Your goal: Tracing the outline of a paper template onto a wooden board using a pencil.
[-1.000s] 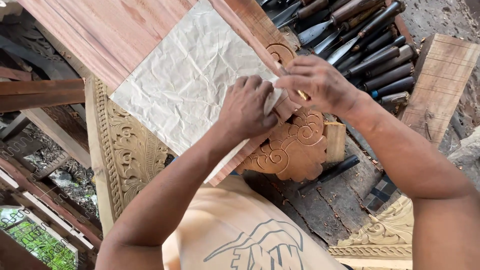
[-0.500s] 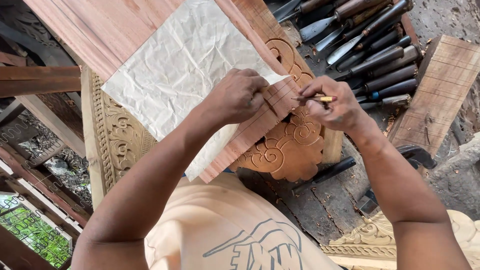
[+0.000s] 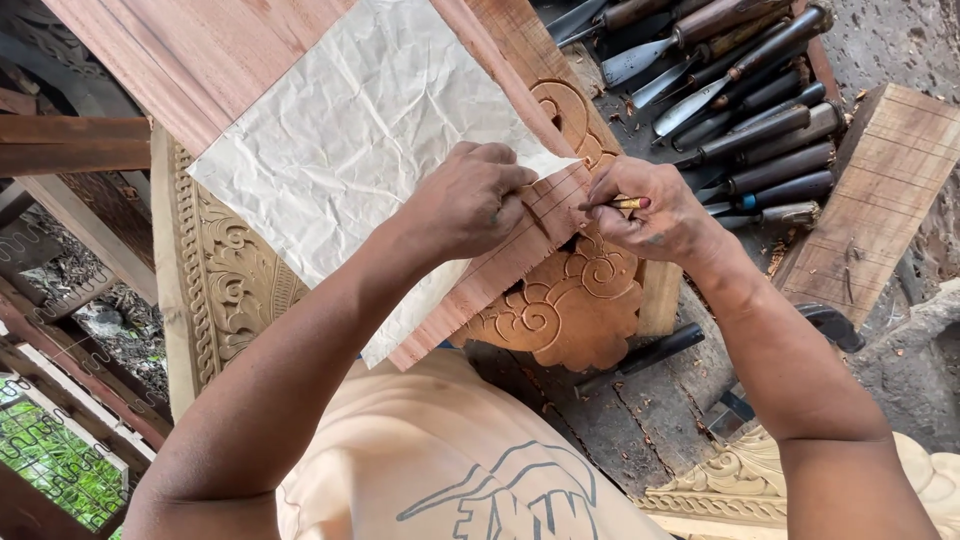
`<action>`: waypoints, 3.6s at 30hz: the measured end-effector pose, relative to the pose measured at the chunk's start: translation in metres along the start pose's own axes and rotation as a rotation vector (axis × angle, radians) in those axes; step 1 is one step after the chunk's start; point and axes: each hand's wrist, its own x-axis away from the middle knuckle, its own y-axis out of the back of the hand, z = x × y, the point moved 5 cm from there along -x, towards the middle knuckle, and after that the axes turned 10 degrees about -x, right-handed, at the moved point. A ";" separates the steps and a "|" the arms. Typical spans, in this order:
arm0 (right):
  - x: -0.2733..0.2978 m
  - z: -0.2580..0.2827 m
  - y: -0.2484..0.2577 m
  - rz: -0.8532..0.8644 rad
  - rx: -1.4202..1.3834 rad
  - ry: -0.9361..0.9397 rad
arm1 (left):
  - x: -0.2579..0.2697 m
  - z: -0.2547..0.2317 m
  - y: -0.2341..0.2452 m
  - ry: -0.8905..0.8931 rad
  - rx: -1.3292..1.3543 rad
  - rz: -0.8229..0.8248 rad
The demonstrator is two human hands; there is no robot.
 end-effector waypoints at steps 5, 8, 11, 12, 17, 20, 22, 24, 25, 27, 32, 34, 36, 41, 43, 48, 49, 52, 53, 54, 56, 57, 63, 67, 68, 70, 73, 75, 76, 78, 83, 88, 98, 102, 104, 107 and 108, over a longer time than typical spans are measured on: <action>-0.001 -0.001 0.000 0.025 0.016 -0.003 | -0.001 0.003 -0.006 -0.003 -0.002 -0.021; -0.002 -0.001 0.001 0.028 0.025 0.010 | 0.000 0.002 -0.004 0.001 -0.003 -0.015; -0.001 -0.003 0.001 0.037 0.012 -0.012 | 0.001 -0.001 0.001 0.013 0.003 0.013; -0.001 -0.004 0.002 0.041 0.002 -0.022 | 0.000 -0.002 0.003 0.019 0.004 0.028; -0.002 -0.007 0.001 0.044 -0.032 -0.062 | 0.000 0.003 -0.003 -0.022 0.003 -0.009; -0.002 -0.006 0.000 0.041 -0.022 -0.044 | 0.001 0.003 -0.003 -0.038 0.008 -0.028; -0.003 -0.006 0.001 0.034 -0.013 -0.046 | 0.001 0.001 0.001 -0.038 0.010 -0.028; -0.002 -0.003 0.001 0.047 -0.020 -0.021 | 0.001 -0.002 0.006 -0.010 0.017 0.018; -0.001 -0.004 0.000 0.048 -0.020 -0.022 | 0.002 -0.001 0.003 -0.010 0.018 0.019; -0.001 -0.007 0.000 0.035 -0.085 -0.065 | 0.001 0.001 0.000 -0.011 0.002 0.021; 0.001 -0.008 0.001 0.027 -0.106 -0.045 | 0.001 0.003 -0.003 -0.030 -0.010 -0.016; 0.000 -0.008 0.001 0.014 -0.178 -0.063 | 0.001 0.002 0.000 -0.015 -0.007 -0.009; -0.002 0.002 -0.002 0.036 -0.076 0.013 | 0.002 0.001 0.003 0.002 -0.003 0.015; -0.003 -0.003 -0.006 0.062 -0.026 -0.038 | 0.002 0.003 0.000 -0.015 -0.005 0.001; -0.002 -0.004 -0.008 0.073 -0.014 -0.044 | 0.002 0.004 -0.002 -0.022 -0.008 -0.009; -0.002 -0.005 -0.009 0.074 0.025 -0.067 | 0.001 0.001 0.001 0.017 0.009 0.026; -0.002 -0.006 -0.010 0.075 0.024 -0.069 | 0.001 0.001 0.001 0.018 0.010 0.028; -0.002 -0.008 -0.011 0.073 0.008 -0.078 | 0.001 0.002 0.000 0.020 0.002 0.045; -0.002 -0.010 -0.011 0.068 -0.003 -0.090 | 0.002 0.002 -0.001 0.018 0.002 0.040; -0.001 -0.011 -0.011 0.061 -0.015 -0.102 | 0.002 0.002 -0.001 0.014 0.001 0.036; -0.002 -0.008 -0.011 0.063 -0.010 -0.093 | 0.002 0.003 -0.001 0.008 0.003 0.031; -0.003 -0.007 -0.011 0.067 -0.005 -0.083 | 0.001 0.003 0.000 0.004 0.005 0.025; -0.003 -0.008 -0.011 0.070 -0.021 -0.137 | 0.000 0.003 0.000 0.011 -0.002 0.042; -0.006 -0.006 -0.009 0.067 -0.058 -0.114 | 0.001 0.003 -0.002 0.016 -0.008 0.044; -0.006 -0.005 -0.009 0.086 -0.043 -0.098 | 0.002 0.001 0.000 0.028 -0.004 0.044; -0.002 -0.009 -0.007 0.101 -0.026 -0.084 | 0.003 -0.006 0.000 0.034 0.001 0.047; 0.005 -0.023 0.003 0.058 -0.403 -0.047 | 0.005 -0.016 -0.004 0.072 -0.028 0.070; 0.012 -0.024 0.016 -0.079 -0.558 0.082 | 0.005 -0.023 -0.009 0.084 -0.113 0.086; 0.014 -0.027 0.017 -0.081 -0.559 0.080 | 0.006 -0.024 -0.012 0.083 -0.112 0.089; 0.019 -0.030 0.020 -0.123 -0.438 0.123 | 0.008 -0.028 -0.014 0.079 -0.181 0.027; 0.005 -0.010 0.005 -0.024 -0.194 0.052 | 0.014 -0.033 -0.022 0.062 -0.212 -0.085; 0.001 -0.001 0.003 -0.018 -0.003 0.073 | 0.016 -0.031 -0.028 0.017 -0.228 -0.185; -0.001 -0.005 0.002 0.002 0.000 0.016 | 0.016 -0.030 -0.027 0.011 -0.245 -0.166; -0.001 -0.001 0.001 -0.017 -0.015 0.020 | 0.016 -0.030 -0.027 0.010 -0.254 -0.162; 0.001 -0.013 0.000 0.002 -0.007 -0.006 | 0.016 -0.031 -0.025 0.019 -0.242 -0.149; 0.005 -0.023 0.002 -0.005 -0.138 -0.130 | 0.014 -0.029 -0.025 0.019 -0.234 -0.117; 0.005 -0.029 0.003 -0.024 -0.279 -0.222 | 0.014 -0.028 -0.025 0.019 -0.238 -0.101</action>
